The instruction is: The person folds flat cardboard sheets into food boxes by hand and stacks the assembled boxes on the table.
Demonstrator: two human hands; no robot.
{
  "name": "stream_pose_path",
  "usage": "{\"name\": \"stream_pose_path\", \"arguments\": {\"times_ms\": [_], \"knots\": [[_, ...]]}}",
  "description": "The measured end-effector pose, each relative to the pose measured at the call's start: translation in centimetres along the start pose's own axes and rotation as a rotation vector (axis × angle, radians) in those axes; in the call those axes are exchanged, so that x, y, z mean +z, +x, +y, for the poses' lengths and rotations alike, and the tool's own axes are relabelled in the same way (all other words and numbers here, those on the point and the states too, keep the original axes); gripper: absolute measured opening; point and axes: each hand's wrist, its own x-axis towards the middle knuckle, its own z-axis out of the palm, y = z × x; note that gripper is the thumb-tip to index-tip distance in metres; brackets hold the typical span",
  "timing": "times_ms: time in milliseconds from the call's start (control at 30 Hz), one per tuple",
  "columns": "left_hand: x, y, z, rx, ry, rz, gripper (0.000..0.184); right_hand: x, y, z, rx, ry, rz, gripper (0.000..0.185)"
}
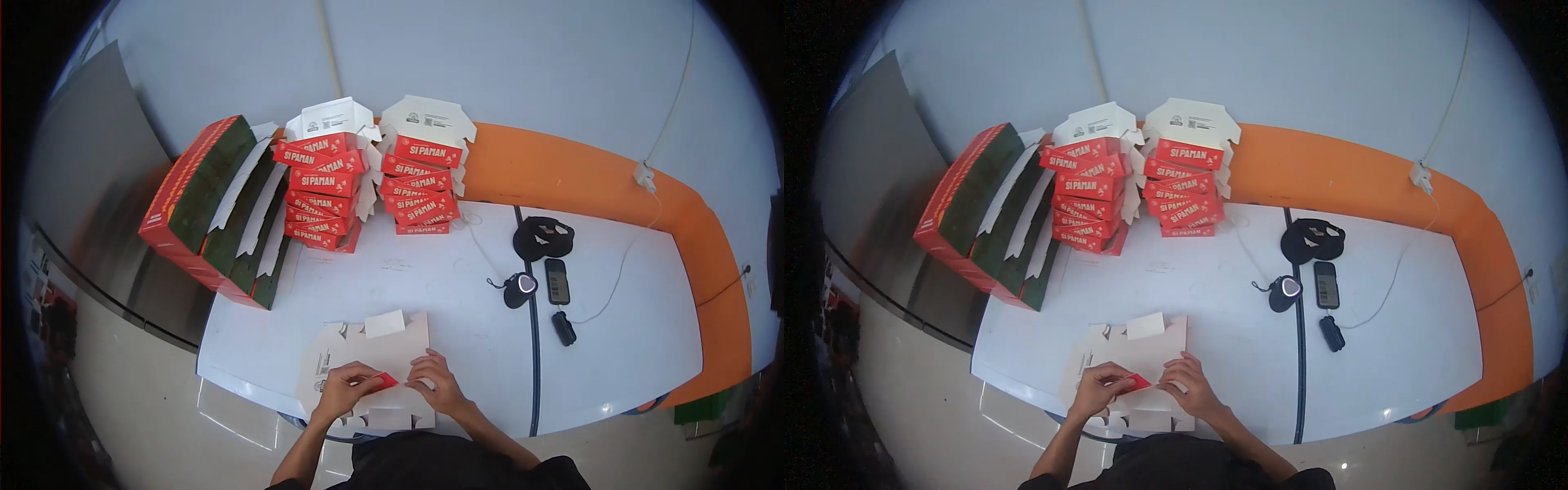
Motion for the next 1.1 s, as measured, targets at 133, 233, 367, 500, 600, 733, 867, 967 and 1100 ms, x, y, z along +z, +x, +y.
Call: {"name": "stream_pose_path", "arguments": {"times_ms": [133, 233, 367, 500, 600, 733, 867, 967, 1100], "knots": [[-1.1, -1.7, -2.2, -0.117, 0.064, 0.097, 0.017, -0.2, 1.3, 1.1, 0.159, 0.106, 0.121, 0.018], [-1.3, -2.6, -4.0, -0.181, 0.007, 0.206, 0.018, -2.5, 1.2, 0.5, 0.167, 0.088, -0.141, 0.031], [-0.9, -2.5, -3.2, -0.135, -0.083, 0.27, 0.019, -3.5, 1.6, -1.9, 0.255, 0.513, -0.082, 0.038], [-0.2, -2.6, -3.9, -0.23, -0.236, 0.256, 0.021, -4.3, 0.6, -1.1, 0.279, 0.16, -0.096, 0.037], [0.2, -2.9, -3.1, -0.295, -0.198, 0.179, 0.023, -2.2, -0.6, 1.1, 0.193, -0.045, 0.037, 0.03], [1.6, -2.9, -1.9, -0.237, -0.1, 0.149, 0.028, -0.3, 1.8, -1.5, 0.081, -0.13, 0.143, 0.021], [2.9, -2.7, -1.7, -0.258, -0.037, 0.16, 0.03, 0.9, 2.0, -1.2, -0.071, -0.264, 0.08, 0.02], [3.2, -2.5, -3.6, -0.247, -0.041, 0.187, 0.03, 2.4, 0.5, -0.1, 0.309, 0.074, 0.497, 0.019], [4.0, -2.4, -0.8, -0.334, -0.064, 0.167, 0.028, 1.6, 0.4, -0.4, 0.265, 0.077, 0.388, 0.017]]}}
